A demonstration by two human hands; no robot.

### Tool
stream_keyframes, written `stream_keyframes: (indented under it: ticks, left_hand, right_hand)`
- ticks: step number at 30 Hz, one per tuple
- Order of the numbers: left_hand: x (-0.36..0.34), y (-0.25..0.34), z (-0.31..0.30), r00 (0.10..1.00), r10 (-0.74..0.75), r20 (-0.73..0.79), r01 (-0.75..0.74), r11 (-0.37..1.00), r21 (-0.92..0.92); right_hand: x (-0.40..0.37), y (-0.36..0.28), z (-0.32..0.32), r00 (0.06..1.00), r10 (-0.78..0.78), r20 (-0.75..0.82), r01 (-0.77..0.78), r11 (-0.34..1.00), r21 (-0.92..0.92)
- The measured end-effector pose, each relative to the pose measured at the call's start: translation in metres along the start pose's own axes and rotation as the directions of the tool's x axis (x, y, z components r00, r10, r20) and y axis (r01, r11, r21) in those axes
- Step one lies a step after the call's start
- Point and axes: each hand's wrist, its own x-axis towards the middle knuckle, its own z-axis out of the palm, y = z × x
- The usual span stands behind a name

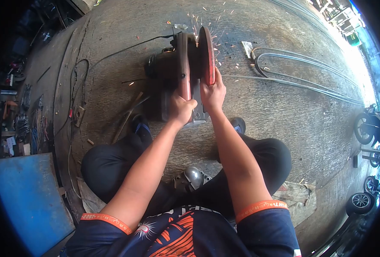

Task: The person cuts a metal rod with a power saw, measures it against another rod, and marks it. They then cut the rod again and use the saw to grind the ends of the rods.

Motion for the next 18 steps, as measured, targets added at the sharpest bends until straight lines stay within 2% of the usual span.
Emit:
stream_keyframes:
  ticks: [4,6,9,13,15,18]
  left_hand:
    - [0.001,-0.0022,0.0006,1.0,0.024,0.005,-0.024,0.999,-0.044]
    - [0.0014,-0.003,0.0001,0.999,-0.025,0.028,0.026,0.999,-0.037]
    - [0.0016,-0.0007,-0.0006,0.999,0.009,0.039,-0.007,0.999,-0.036]
    - [-0.0003,0.0039,-0.0013,0.999,-0.021,0.028,0.02,1.0,0.008]
    - [0.0008,-0.0008,0.0005,0.998,0.055,-0.005,-0.055,0.998,-0.032]
    - [0.0005,-0.0013,0.0003,0.999,0.039,0.006,-0.039,0.999,-0.024]
  right_hand:
    - [0.0004,0.0009,0.0007,1.0,-0.015,-0.011,0.015,1.0,-0.018]
    - [-0.0007,0.0001,0.0001,1.0,-0.002,-0.008,0.002,1.0,-0.011]
    - [0.0003,0.0028,0.0006,0.999,-0.04,-0.008,0.039,0.999,-0.021]
    - [0.0,0.0001,0.0,1.0,-0.025,-0.007,0.025,1.0,-0.017]
    - [-0.0002,-0.0016,-0.0002,0.999,-0.031,-0.018,0.031,0.999,-0.009]
    - [-0.0005,-0.0029,-0.001,0.999,-0.037,-0.021,0.036,0.999,-0.023]
